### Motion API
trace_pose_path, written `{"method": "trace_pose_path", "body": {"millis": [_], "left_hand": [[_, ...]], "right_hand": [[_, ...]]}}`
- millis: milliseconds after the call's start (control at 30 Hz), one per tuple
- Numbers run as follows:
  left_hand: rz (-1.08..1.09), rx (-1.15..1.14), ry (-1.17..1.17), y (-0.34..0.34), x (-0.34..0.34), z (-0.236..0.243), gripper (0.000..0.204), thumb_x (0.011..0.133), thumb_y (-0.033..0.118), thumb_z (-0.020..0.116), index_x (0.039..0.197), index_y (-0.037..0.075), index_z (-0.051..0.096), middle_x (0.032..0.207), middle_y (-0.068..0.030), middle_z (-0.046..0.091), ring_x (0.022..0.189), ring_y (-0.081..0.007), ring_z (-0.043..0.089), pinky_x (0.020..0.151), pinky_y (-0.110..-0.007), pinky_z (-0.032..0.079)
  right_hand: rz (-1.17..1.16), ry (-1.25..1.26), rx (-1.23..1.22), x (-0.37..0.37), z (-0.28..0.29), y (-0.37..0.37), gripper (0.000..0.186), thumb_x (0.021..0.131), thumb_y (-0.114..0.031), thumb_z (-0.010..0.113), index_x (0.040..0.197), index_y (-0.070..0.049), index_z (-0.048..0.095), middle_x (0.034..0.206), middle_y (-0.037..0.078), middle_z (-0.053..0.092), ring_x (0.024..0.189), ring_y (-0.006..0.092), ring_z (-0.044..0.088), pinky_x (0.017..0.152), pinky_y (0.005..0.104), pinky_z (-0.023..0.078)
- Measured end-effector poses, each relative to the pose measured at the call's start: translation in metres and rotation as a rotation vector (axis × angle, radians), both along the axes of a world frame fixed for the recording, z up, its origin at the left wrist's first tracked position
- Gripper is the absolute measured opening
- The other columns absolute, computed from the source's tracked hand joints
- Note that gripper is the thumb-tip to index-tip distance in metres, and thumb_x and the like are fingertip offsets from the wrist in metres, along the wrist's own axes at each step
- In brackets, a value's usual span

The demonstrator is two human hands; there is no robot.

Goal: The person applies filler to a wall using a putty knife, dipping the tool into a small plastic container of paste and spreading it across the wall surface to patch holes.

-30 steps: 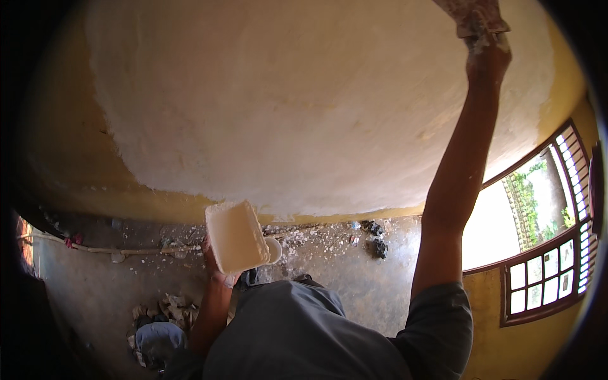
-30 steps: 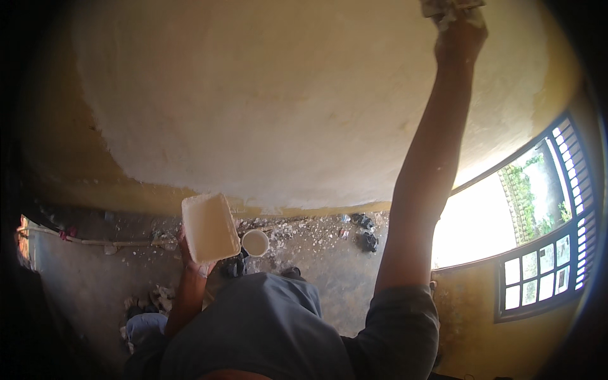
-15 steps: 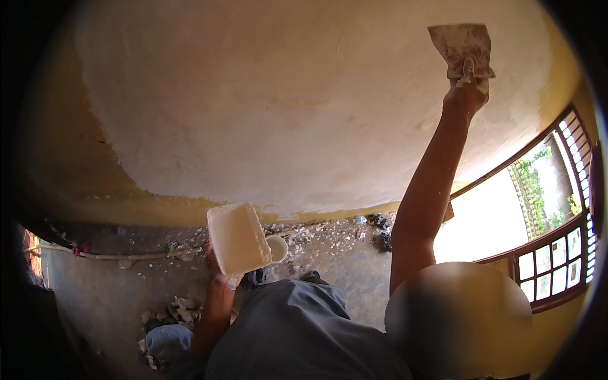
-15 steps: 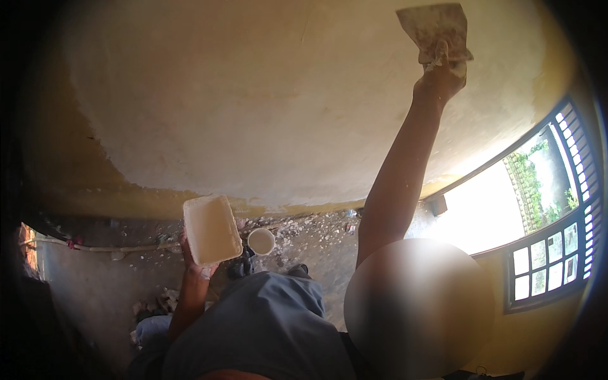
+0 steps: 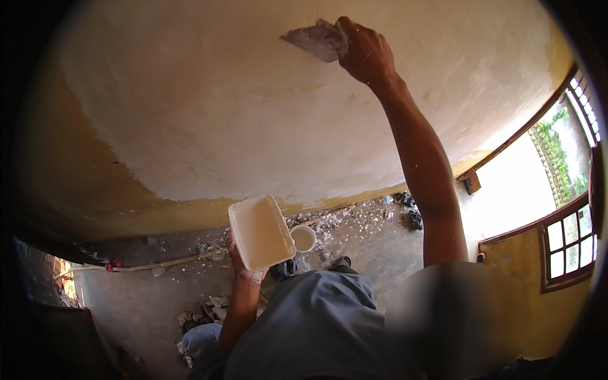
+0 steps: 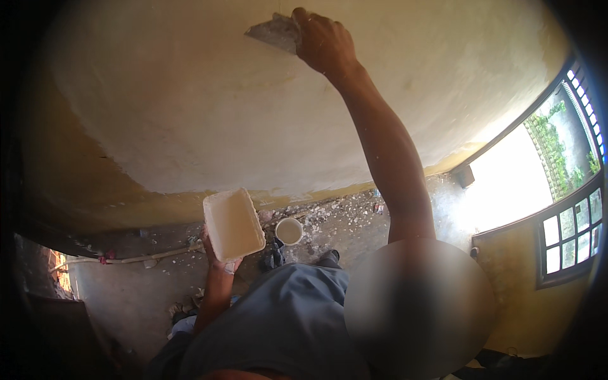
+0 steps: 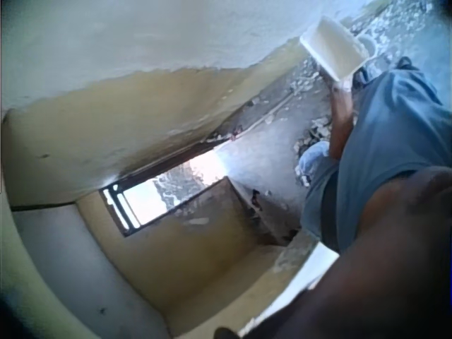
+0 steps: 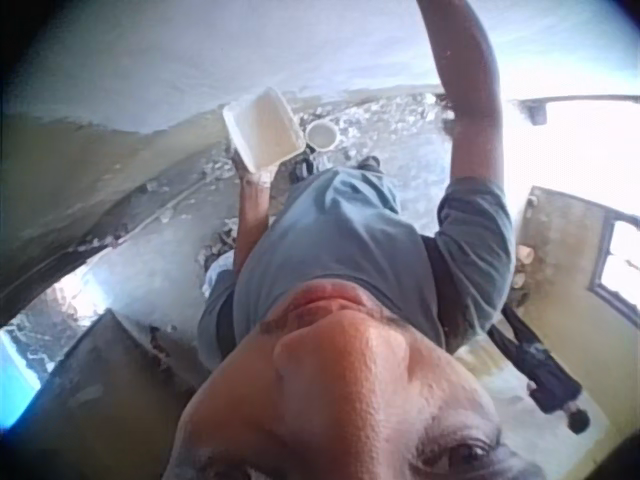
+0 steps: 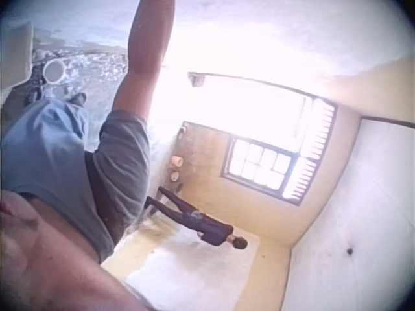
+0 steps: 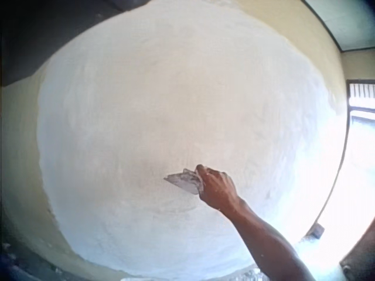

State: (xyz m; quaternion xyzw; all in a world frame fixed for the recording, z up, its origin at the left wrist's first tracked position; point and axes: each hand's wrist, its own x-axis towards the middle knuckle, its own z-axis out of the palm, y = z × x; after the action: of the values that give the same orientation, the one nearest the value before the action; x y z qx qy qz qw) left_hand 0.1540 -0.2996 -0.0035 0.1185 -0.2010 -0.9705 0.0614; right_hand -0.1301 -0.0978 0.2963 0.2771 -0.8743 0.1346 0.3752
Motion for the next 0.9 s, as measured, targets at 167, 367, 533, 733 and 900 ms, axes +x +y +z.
{"method": "trace_pose_path", "body": {"millis": [167, 367, 533, 733, 900], "left_hand": [[0.034, -0.067, -0.006, -0.004, 0.007, -0.004, 0.052, 0.1, 0.045, 0.041, 0.137, 0.009, 0.05, 0.126, -0.0093, 0.062, 0.109, -0.0274, 0.065, 0.088, -0.043, 0.057], [0.049, -0.001, 0.008, 0.002, 0.009, -0.006, 0.049, 0.101, 0.042, 0.04, 0.134, 0.008, 0.052, 0.121, -0.0102, 0.063, 0.108, -0.0263, 0.065, 0.088, -0.044, 0.057], [-0.008, -0.063, 0.06, 0.0, 0.007, -0.009, 0.052, 0.099, 0.047, 0.042, 0.134, 0.01, 0.051, 0.12, -0.0094, 0.063, 0.106, -0.0257, 0.066, 0.082, -0.042, 0.06], [0.064, -0.084, -0.039, 0.004, 0.007, -0.002, 0.052, 0.098, 0.048, 0.045, 0.133, 0.01, 0.051, 0.117, -0.0095, 0.064, 0.099, -0.0247, 0.068, 0.074, -0.04, 0.062], [0.03, -0.181, 0.087, 0.004, 0.007, -0.02, 0.049, 0.099, 0.044, 0.047, 0.131, 0.007, 0.052, 0.117, -0.0106, 0.063, 0.101, -0.0253, 0.067, 0.08, -0.044, 0.061]], "right_hand": [[-0.093, 0.076, -0.237, -0.014, 0.035, 0.021, 0.026, 0.081, -0.011, 0.062, 0.106, -0.004, 0.056, 0.095, 0.023, 0.068, 0.094, 0.046, 0.064, 0.076, 0.054, 0.052], [0.397, -0.077, -0.865, -0.007, -0.042, 0.049, 0.031, 0.084, -0.024, 0.079, 0.092, -0.001, 0.061, 0.081, 0.007, 0.069, 0.073, 0.0163, 0.065, 0.064, 0.0305, 0.051], [0.154, -0.335, -0.023, 0.02, -0.153, -0.001, 0.026, 0.081, -0.007, 0.067, 0.102, -0.008, 0.051, 0.093, 0.019, 0.067, 0.087, 0.0441, 0.063, 0.069, 0.0521, 0.05], [-0.065, -0.293, -0.108, 0.001, -0.126, 0.005, 0.025, 0.081, -0.01, 0.065, 0.102, -0.006, 0.052, 0.093, 0.021, 0.068, 0.089, 0.0468, 0.063, 0.072, 0.0547, 0.051], [0.129, 0.03, -1.416, 0.011, -0.086, 0.055, 0.023, 0.089, -0.004, 0.068, 0.109, 0.002, 0.058, 0.101, 0.013, 0.067, 0.089, 0.0224, 0.068, 0.072, 0.0312, 0.056]]}}
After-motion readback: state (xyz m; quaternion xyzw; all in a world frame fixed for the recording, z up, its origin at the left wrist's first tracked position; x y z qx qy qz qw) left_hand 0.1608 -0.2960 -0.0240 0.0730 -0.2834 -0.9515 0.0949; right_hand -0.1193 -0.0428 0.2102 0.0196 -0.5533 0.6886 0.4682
